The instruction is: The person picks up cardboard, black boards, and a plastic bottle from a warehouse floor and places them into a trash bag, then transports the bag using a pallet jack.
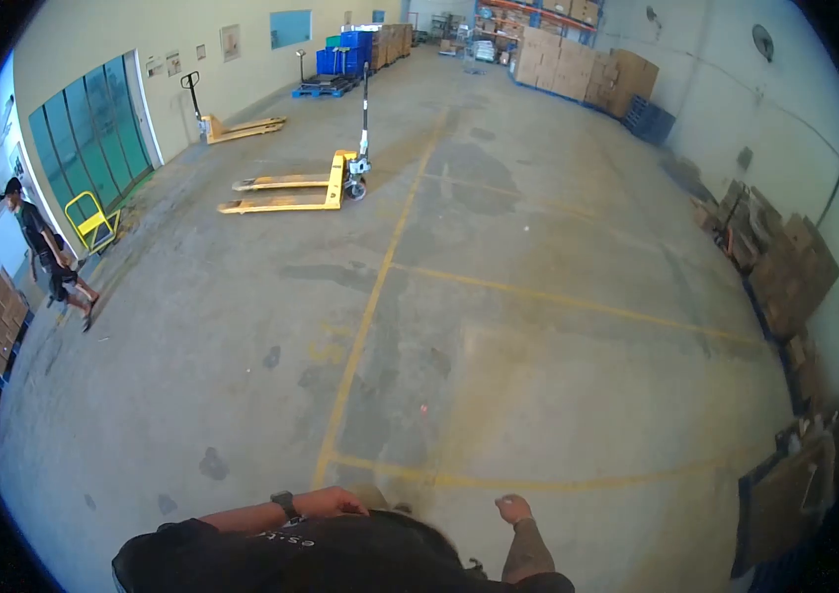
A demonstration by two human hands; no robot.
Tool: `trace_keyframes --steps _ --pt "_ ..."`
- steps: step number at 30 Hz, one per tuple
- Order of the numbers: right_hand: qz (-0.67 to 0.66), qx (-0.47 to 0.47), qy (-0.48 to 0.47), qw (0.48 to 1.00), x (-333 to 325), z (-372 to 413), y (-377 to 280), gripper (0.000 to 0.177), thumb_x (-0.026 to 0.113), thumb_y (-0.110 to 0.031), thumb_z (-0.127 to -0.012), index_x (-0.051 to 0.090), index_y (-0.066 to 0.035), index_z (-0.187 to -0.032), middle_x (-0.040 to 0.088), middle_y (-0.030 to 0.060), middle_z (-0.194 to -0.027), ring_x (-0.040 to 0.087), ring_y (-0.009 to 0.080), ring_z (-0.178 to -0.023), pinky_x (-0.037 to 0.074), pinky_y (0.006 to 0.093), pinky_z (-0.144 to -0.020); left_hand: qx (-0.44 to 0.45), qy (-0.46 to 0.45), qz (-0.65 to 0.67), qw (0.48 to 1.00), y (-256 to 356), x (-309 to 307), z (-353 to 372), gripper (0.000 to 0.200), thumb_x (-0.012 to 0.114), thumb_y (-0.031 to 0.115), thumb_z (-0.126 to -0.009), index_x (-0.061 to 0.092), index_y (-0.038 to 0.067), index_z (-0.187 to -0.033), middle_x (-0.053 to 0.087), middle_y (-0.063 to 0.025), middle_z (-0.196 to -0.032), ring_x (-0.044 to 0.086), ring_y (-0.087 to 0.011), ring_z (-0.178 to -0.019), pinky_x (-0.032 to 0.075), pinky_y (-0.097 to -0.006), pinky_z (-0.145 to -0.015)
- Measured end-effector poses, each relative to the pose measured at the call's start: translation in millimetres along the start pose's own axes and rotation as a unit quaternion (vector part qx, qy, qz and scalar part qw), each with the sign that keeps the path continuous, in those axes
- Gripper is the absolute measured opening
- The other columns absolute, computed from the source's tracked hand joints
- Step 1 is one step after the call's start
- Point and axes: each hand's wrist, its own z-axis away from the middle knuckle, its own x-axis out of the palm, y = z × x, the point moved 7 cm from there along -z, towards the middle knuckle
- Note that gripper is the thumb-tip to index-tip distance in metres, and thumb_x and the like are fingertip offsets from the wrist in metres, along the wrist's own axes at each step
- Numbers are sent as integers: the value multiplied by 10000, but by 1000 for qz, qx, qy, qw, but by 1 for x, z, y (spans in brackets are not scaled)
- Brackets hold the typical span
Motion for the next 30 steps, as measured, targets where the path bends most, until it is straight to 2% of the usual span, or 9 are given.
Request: trace_keyframes --steps 6,8,12,14,16,18,21,27,30 --pt "-39 -108 114 987 -158 -171 -200 477 621 -359 -832 571 3 -1138 672 161 -893 665 212 -688 529 333 -685 47 58 -216 974 35 -146 -125 295 559 325 -918 647 53 -993 676 -94 -902 639 -175 -842 477 -321 -750" --pt "-37 -123 123 984 -178 -229 -237 484 620 -365 -831 569 -3 -1149 673 159 -901 667 210 -697 528 334 -689 55 67 -153 984 23 -206 -166 313 554 345 -920 647 54 -989 676 -91 -898 637 -175 -843 475 -328 -744" --pt "25 -30 -7 999 -163 -327 -230 513 618 -433 -816 605 -4 -1098 673 123 -895 645 193 -681 519 330 -676 -39 -26 -40 998 17 -341 -250 363 570 385 -907 643 47 -1014 673 -74 -874 627 -173 -812 470 -339 -725" --pt "26 -114 -40 992 -170 -338 -247 508 614 -458 -811 631 -16 -1061 668 103 -833 629 178 -656 514 325 -636 -4 3 -24 1000 31 -390 -285 394 558 405 -908 641 41 -1033 670 -71 -887 614 -166 -817 464 -340 -733" --pt "-29 -25 -52 998 -178 -363 -238 467 607 -440 -820 642 -16 -1013 662 104 -764 624 177 -636 512 338 -626 19 31 -8 999 37 -439 -321 425 546 425 -910 639 36 -1051 667 -68 -900 601 -160 -823 459 -340 -742" --pt "-127 139 -94 978 -197 -369 -252 464 512 -462 -870 644 -71 -1083 674 125 -999 650 231 -907 471 356 -866 -213 -150 -34 965 2 -471 -365 473 500 448 -923 620 36 -1122 658 -77 -960 580 -161 -875 452 -325 -787" --pt "31 100 -161 981 -188 -461 -213 402 519 -422 -877 648 -79 -1042 685 87 -878 664 195 -750 510 354 -748 -108 -185 -56 975 -26 -524 -439 526 448 481 -932 600 35 -1164 652 -68 -1021 566 -154 -924 441 -314 -823" --pt "57 93 -147 983 -319 -661 -307 387 567 -386 -854 635 -35 -1004 672 84 -830 644 196 -667 513 338 -649 -132 -212 155 956 -20 -677 -574 510 483 439 -927 574 11 -1190 616 -36 -1074 549 -135 -960 436 -309 -854" --pt "165 7 -85 983 -411 -792 -394 383 592 -368 -843 628 -13 -985 665 82 -807 634 196 -626 515 330 -599 -131 -178 93 971 -8 -757 -621 509 479 442 -927 575 14 -1185 616 -43 -1070 544 -140 -966 430 -318 -861"
